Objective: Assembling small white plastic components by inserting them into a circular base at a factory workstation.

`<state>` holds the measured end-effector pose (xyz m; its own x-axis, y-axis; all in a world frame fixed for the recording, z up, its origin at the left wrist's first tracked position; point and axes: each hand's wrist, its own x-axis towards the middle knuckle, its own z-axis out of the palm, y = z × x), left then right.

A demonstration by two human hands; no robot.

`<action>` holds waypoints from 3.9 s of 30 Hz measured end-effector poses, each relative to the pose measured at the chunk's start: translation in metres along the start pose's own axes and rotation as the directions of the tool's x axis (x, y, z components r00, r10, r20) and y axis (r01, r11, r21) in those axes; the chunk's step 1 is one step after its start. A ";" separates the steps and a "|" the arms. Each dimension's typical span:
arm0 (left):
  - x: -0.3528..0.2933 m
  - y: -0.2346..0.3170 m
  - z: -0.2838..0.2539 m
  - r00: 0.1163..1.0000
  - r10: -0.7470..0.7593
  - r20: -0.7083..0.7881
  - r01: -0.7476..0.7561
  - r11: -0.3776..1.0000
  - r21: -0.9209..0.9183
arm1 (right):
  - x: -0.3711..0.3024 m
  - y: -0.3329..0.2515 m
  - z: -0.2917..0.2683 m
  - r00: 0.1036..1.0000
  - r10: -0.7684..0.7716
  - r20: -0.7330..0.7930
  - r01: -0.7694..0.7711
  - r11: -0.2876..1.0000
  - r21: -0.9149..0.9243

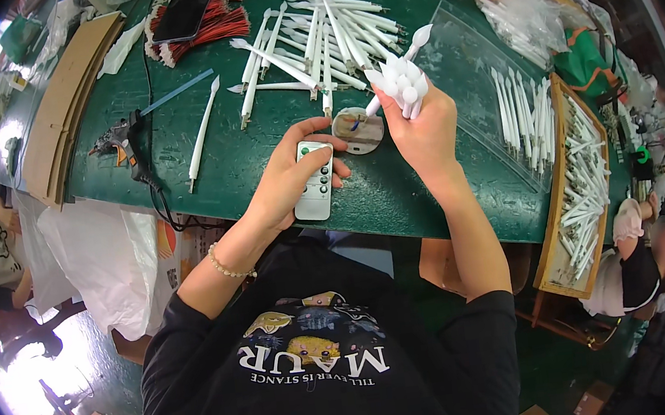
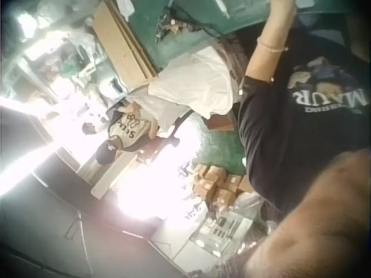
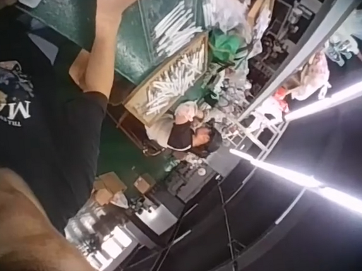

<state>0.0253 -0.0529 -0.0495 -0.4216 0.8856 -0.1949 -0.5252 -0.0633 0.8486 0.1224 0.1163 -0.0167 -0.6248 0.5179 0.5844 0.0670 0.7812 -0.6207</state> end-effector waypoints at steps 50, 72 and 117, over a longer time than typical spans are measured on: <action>-0.004 -0.004 0.001 0.991 0.123 0.060 -0.125 0.992 0.028 | 0.090 0.019 0.025 0.855 0.398 0.331 -0.324 0.911 -0.256; -0.006 -0.005 0.003 0.992 0.117 0.057 -0.120 0.991 0.057 | 0.000 0.016 -0.034 0.932 0.349 0.097 -0.362 0.899 0.247; -0.004 -0.007 0.003 0.985 0.172 -0.025 -0.169 0.981 0.094 | 0.017 -0.013 0.020 0.988 0.100 -0.121 -0.095 0.995 0.044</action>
<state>0.0329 -0.0550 -0.0526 -0.5235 0.8500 -0.0584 -0.3749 -0.1683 0.9116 0.0955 0.1080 -0.0088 -0.5163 0.6315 0.5785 0.0919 0.7125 -0.6956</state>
